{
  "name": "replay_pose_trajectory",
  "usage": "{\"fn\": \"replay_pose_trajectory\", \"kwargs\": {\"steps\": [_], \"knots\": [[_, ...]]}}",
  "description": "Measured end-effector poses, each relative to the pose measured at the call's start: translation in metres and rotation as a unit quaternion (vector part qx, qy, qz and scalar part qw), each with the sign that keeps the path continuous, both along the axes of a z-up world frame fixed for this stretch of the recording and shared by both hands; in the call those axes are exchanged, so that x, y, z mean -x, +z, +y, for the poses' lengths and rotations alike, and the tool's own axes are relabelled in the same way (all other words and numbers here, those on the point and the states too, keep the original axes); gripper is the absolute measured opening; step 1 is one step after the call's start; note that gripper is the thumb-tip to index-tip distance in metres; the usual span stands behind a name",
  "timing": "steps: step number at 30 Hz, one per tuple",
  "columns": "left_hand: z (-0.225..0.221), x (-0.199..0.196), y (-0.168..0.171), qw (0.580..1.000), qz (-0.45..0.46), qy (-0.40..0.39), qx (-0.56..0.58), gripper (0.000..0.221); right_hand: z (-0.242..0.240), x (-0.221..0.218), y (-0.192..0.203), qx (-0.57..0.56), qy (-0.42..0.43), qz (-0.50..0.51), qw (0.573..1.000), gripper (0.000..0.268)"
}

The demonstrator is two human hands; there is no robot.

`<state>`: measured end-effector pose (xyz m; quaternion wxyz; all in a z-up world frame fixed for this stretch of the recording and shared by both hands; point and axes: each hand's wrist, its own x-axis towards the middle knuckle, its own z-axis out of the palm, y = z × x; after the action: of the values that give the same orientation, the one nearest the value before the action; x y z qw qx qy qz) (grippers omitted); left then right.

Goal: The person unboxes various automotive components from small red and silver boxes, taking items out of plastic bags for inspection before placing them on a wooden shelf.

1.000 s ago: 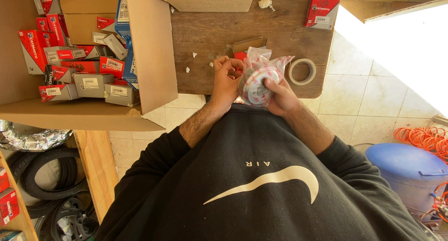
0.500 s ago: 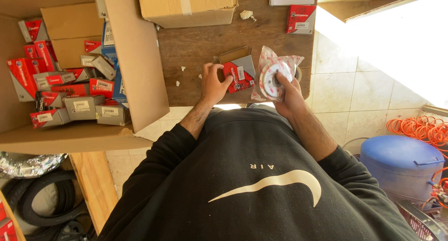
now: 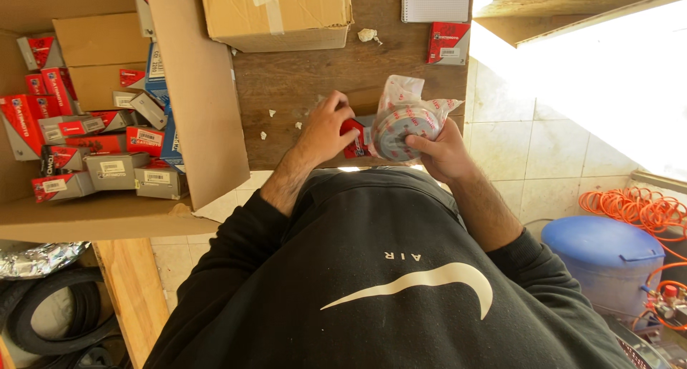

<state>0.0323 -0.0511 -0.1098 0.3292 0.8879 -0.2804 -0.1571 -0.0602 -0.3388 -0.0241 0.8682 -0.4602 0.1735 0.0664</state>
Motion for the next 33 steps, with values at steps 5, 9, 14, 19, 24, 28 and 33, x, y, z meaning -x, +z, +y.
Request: {"fn": "replay_pose_trajectory", "kwargs": {"steps": [5,9,14,19,24,28,33], "knots": [[0.000,0.005,0.181,0.995,0.054,-0.045,0.076,0.044,0.014,-0.044,0.072,0.084,0.099,-0.125,0.984,0.057],[0.021,0.017,0.164,0.982,0.009,-0.046,0.181,0.031,0.003,-0.064,0.110,0.257,0.183,-0.166,0.934,0.056],[0.038,0.037,0.121,0.964,0.026,0.001,0.266,0.029,-0.001,-0.065,0.147,0.422,0.283,-0.175,0.843,0.066],[0.034,0.053,0.102,0.947,0.048,0.045,0.314,0.046,0.012,-0.098,0.178,0.446,0.451,-0.182,0.751,0.068],[0.021,0.081,0.099,0.843,0.212,0.131,0.477,0.096,0.047,-0.112,0.205,0.474,0.595,-0.099,0.642,0.040],[0.023,0.082,0.091,0.837,0.238,0.131,0.475,0.109,0.058,-0.099,0.198,0.500,0.569,-0.199,0.622,0.052],[0.026,0.082,0.076,0.850,0.240,0.132,0.450,0.100,0.038,-0.077,0.146,0.580,0.381,-0.313,0.649,0.062]]}}
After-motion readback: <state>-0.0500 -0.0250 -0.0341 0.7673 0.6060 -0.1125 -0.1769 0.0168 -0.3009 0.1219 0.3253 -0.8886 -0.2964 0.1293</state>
